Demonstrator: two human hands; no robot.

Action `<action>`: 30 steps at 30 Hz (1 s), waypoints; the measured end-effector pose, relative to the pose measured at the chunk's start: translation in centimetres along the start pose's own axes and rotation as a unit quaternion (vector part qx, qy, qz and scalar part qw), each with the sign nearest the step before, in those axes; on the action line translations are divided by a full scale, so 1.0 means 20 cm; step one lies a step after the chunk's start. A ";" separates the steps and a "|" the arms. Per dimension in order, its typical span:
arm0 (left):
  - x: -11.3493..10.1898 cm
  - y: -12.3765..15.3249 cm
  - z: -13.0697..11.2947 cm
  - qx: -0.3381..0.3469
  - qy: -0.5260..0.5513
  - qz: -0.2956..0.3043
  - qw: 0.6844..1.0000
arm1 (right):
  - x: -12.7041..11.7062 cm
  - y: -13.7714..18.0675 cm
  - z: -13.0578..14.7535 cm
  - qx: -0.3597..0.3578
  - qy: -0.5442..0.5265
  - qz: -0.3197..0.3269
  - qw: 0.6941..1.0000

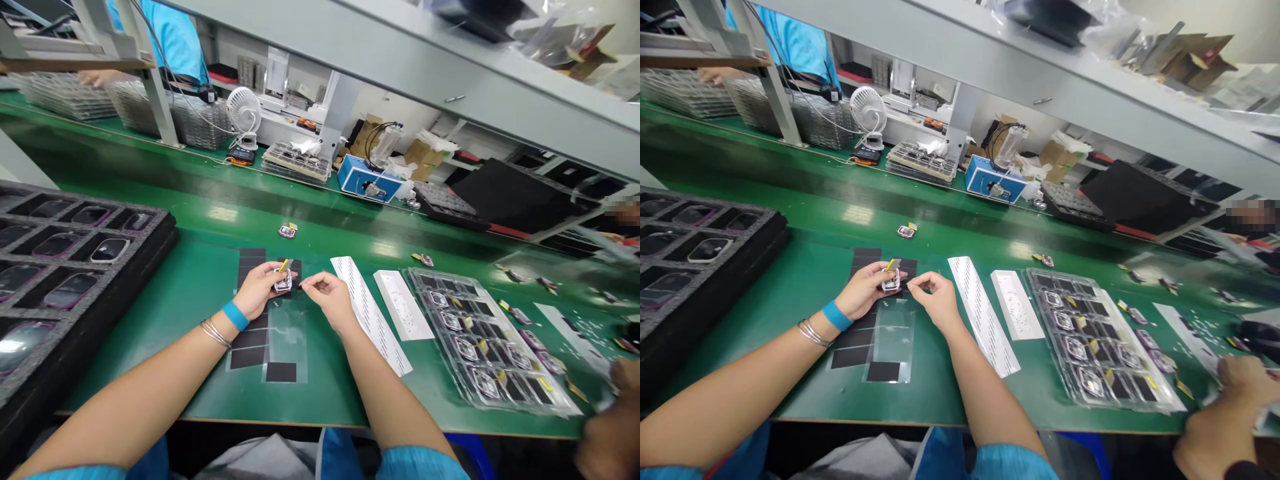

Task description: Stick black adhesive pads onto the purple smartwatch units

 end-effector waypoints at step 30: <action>0.02 0.06 0.01 -0.018 -0.058 0.030 0.998 | 0.08 0.06 0.03 -0.139 0.196 -0.018 0.971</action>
Point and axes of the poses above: each hand's wrist, its own y-axis away from the middle knuckle, its own x-axis out of the palm, z = x × y, the point moved 1 cm from there along -y, towards the middle knuckle, and after that the axes turned 12 degrees about -y, right-handed, at the moved point
